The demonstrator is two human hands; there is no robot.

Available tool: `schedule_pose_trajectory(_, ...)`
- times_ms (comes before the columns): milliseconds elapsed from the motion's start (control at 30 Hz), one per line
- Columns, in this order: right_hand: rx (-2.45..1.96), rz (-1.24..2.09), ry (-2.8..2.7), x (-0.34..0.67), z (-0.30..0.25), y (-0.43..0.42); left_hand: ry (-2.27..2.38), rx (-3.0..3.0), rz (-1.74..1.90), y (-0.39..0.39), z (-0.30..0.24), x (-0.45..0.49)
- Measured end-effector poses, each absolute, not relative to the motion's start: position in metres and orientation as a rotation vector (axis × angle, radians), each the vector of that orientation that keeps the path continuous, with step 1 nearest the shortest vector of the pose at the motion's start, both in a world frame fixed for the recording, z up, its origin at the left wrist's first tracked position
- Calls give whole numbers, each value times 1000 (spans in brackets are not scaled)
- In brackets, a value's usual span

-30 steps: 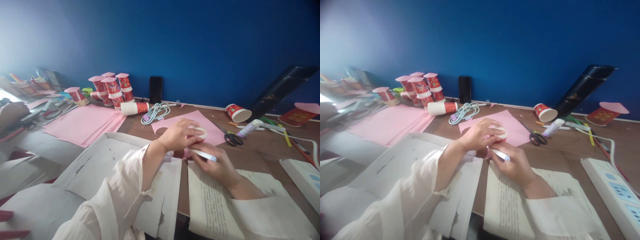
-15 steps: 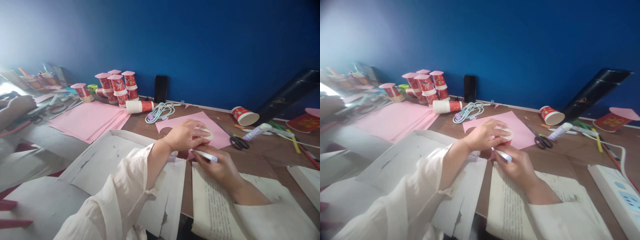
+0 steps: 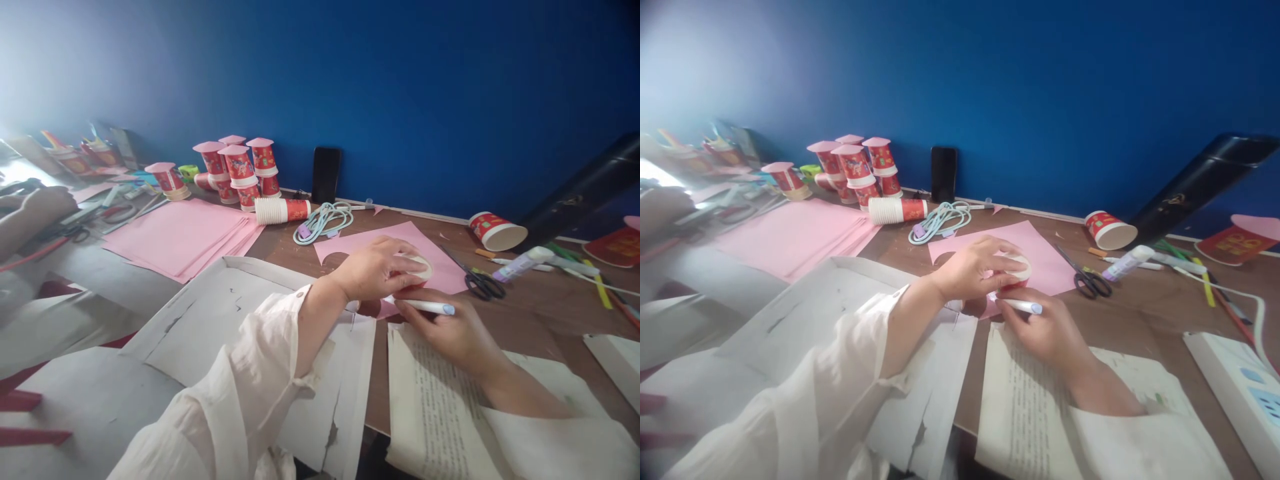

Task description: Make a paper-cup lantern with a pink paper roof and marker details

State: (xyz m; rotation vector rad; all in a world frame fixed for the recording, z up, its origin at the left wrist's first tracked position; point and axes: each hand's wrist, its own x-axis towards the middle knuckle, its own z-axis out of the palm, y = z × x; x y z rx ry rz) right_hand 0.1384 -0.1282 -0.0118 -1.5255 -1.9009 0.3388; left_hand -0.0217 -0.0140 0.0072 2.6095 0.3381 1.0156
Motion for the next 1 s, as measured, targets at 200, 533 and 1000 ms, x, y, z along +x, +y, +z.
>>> schedule_pose_trajectory(200,-1537,465,-1871,148,-8,-128,324,2609,1011,-12,6,-21)
schedule_pose_trajectory(533,-1585,624,-1818,162,-4,-129,339,2606,989,-14,9,-22)
schedule_pose_trajectory(1000,-1812,805,-1698,174,8,-123,351,2559,991,-18,12,-23)
